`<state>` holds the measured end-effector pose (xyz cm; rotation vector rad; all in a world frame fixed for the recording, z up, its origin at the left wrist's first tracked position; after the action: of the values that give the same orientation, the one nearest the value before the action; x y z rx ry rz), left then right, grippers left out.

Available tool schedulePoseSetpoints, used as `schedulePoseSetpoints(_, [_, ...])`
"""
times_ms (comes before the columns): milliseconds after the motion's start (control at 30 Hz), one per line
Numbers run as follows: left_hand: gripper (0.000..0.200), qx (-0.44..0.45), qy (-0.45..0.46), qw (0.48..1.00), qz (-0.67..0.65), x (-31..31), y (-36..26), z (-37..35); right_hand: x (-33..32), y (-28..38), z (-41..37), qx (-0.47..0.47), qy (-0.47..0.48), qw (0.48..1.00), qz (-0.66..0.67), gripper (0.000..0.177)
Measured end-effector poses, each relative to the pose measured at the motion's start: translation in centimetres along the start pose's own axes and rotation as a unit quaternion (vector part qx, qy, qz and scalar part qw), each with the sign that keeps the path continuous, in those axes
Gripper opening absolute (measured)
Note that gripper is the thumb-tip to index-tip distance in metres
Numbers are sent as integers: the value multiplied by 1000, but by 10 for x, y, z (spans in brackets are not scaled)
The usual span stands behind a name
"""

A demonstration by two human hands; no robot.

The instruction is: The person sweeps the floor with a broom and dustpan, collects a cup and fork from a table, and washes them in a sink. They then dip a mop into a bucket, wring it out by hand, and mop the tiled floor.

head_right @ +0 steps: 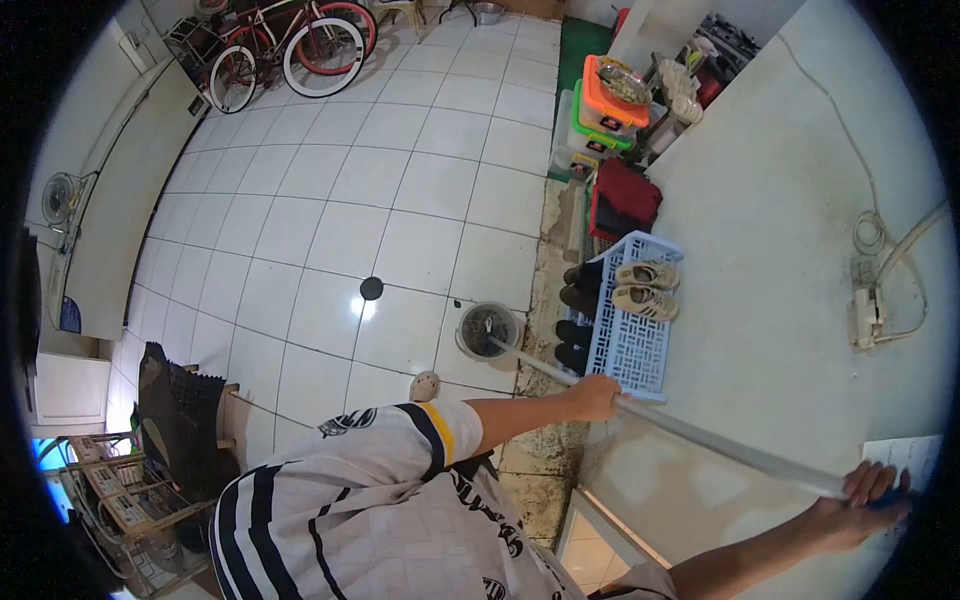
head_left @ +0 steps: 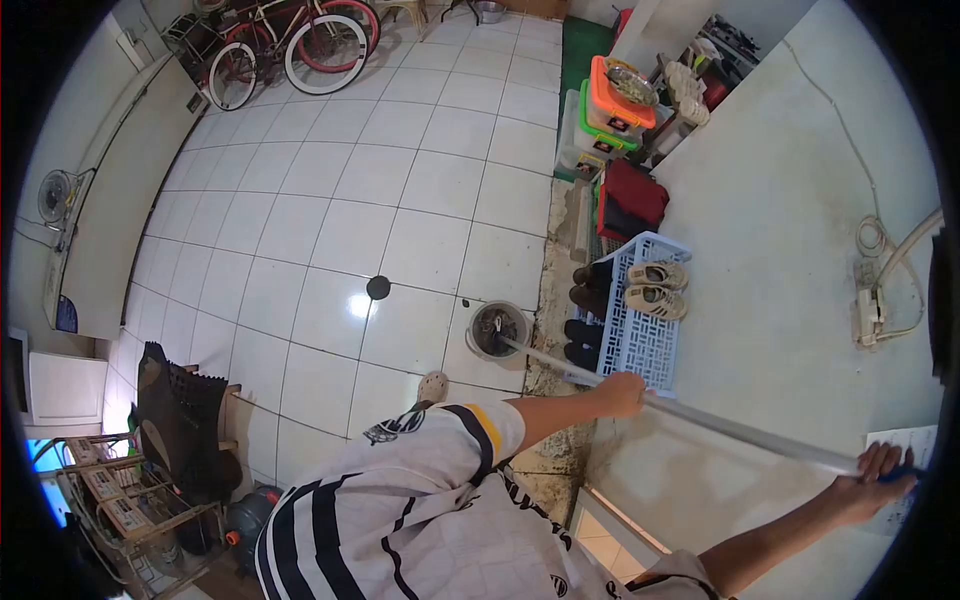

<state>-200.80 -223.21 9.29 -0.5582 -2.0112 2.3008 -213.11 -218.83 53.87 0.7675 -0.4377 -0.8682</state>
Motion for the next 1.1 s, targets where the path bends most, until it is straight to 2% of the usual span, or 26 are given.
schedulePoseSetpoints(33, [23, -1, 6, 1000, 12, 2, 0, 4, 5, -9, 9, 19, 30, 999, 17, 40])
schedulePoseSetpoints(100, [25, 1, 18, 999, 36, 3, -1, 12, 16, -15, 9, 17, -13, 1000, 15, 39])
schedulePoseSetpoints(133, [25, -3, 12, 999, 35, 2, -2, 14, 11, -30, 21, 5, 16, 1000, 21, 39])
schedulePoseSetpoints(233, [24, -16, -12, 999, 44, 2, 0, 14, 22, -46, 24, -1, 19, 1000, 12, 39])
schedulePoseSetpoints(267, [23, -17, -22, 998, 55, 1, 1, 11, 13, -72, 45, 33, 37, 998, 36, 42])
schedulePoseSetpoints(400, [22, -63, -30, 993, 97, -13, 11, -7, 31, -76, 26, 59, 34, 996, 50, 40])
schedulePoseSetpoints(533, [21, -90, -78, 986, 116, -37, 14, -51, 42, -89, 10, 96, 146, 969, 173, 46])
schedulePoseSetpoints(633, [19, -110, -145, 977, 108, -62, 15, -96, 46, -62, -29, 98, 213, 938, 257, 48])
schedulePoseSetpoints(700, [25, -108, -173, 973, 112, -82, 7, -135, 44, -52, -60, 111, 242, 908, 325, 47])
schedulePoseSetpoints(767, [25, -101, -238, 960, 110, -103, 9, -168, 47, -61, -132, 192, 347, 860, 321, 47])
schedulePoseSetpoints(800, [25, -99, -270, 952, 109, -113, 9, -186, 54, -62, -188, 237, 425, 789, 375, 39])
schedulePoseSetpoints(833, [22, -81, -314, 941, 97, -126, 6, -205, 56, -65, -243, 216, 517, 760, 328, 36])
schedulePoseSetpoints(867, [19, -62, -357, 928, 85, -144, 1, -221, 56, -44, -296, 168, 579, 715, 354, 34])
schedulePoseSetpoints(900, [17, -41, -401, 912, 73, -163, -5, -238, 59, -35, -339, 192, 579, 700, 371, 41])
schedulePoseSetpoints(967, [14, -58, -453, 889, 30, -193, -33, -283, 48, 47, -376, 161, 570, 690, 416, 51])
schedulePoseSetpoints(1067, [10, -71, -504, 861, -9, -222, -88, -340, 36, 128, -397, 77, 616, 614, 487, 58])
schedulePoseSetpoints(1100, [12, -70, -518, 852, -19, -228, -102, -358, 29, 151, -403, 91, 627, 597, 491, 59])
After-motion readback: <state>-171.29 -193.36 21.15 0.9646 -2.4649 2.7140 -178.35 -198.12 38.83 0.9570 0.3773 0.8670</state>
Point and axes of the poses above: each hand's wrist, its own z-axis towards the middle knuckle, its own x-axis out of the palm, y = z × x, the point moved 3 cm from there along z, towards the middle knuckle, and after that the axes turned 12 degrees about -z, right-handed, at the moved point
